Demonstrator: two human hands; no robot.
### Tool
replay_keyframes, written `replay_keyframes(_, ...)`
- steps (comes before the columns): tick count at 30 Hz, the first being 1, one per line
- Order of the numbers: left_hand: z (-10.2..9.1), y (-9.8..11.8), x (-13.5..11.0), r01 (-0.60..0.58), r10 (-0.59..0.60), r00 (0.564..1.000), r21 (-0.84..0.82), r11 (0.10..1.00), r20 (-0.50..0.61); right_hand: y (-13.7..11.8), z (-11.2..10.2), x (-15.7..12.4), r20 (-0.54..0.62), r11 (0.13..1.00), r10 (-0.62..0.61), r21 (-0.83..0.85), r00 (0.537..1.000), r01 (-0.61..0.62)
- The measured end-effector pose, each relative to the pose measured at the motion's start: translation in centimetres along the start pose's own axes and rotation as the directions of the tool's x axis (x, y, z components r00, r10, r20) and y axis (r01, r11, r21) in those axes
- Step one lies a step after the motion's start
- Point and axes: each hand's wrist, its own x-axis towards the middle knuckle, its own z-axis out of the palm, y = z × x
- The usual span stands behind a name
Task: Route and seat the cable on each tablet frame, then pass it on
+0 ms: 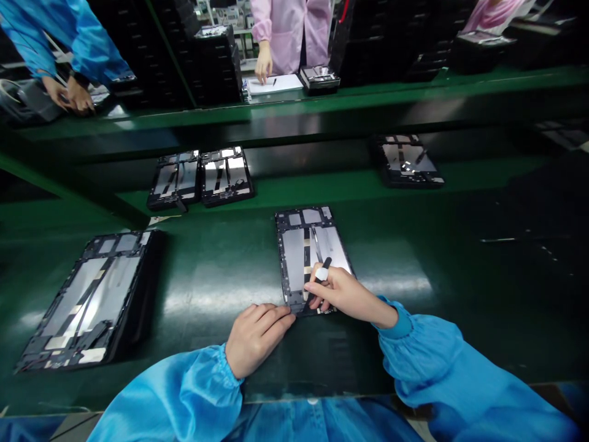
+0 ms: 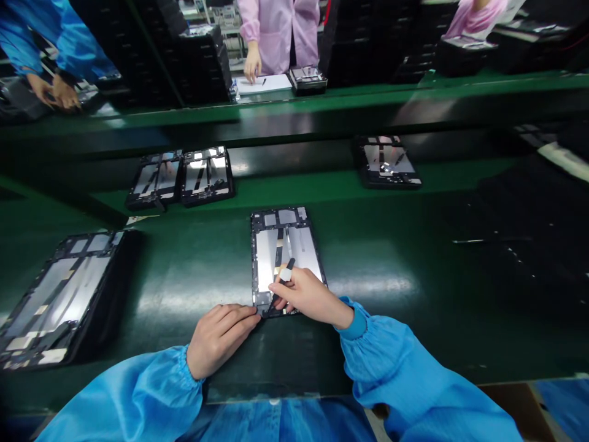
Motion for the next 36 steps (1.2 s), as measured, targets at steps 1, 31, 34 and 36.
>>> replay_keyframes(1, 0.0, 0.0, 0.0, 0.001, -0.001, 1.0, -0.002, 1.0, -0.001, 0.0, 0.0, 0.0, -0.001, 1.0, 0.003, -0.003, 1.0, -0.003)
replay_keyframes(31, -0.5, 0.4, 0.3, -0.061, 0.048, 0.995, 0.15, 0.987, 0.087, 2.2, -1.3, -2.6, -0.164, 0.973, -0.208, -0.136, 0.964, 0.186)
replay_keyframes(34, -0.2, 0.4, 0.1, -0.049, 0.037, 0.996, 0.144, 0.988, 0.084, 2.4, -1.3, -2.5, -0.167, 0.981, -0.185, -0.084, 0.968, 0.173)
replay_keyframes(36, -0.1, 0.4, 0.1, -0.046, 0.031, 0.995, 0.149, 0.988, 0.096, 2.4, -1.3, -2.5, -0.172, 0.982, -0.181, -0.081, 0.968, 0.17)
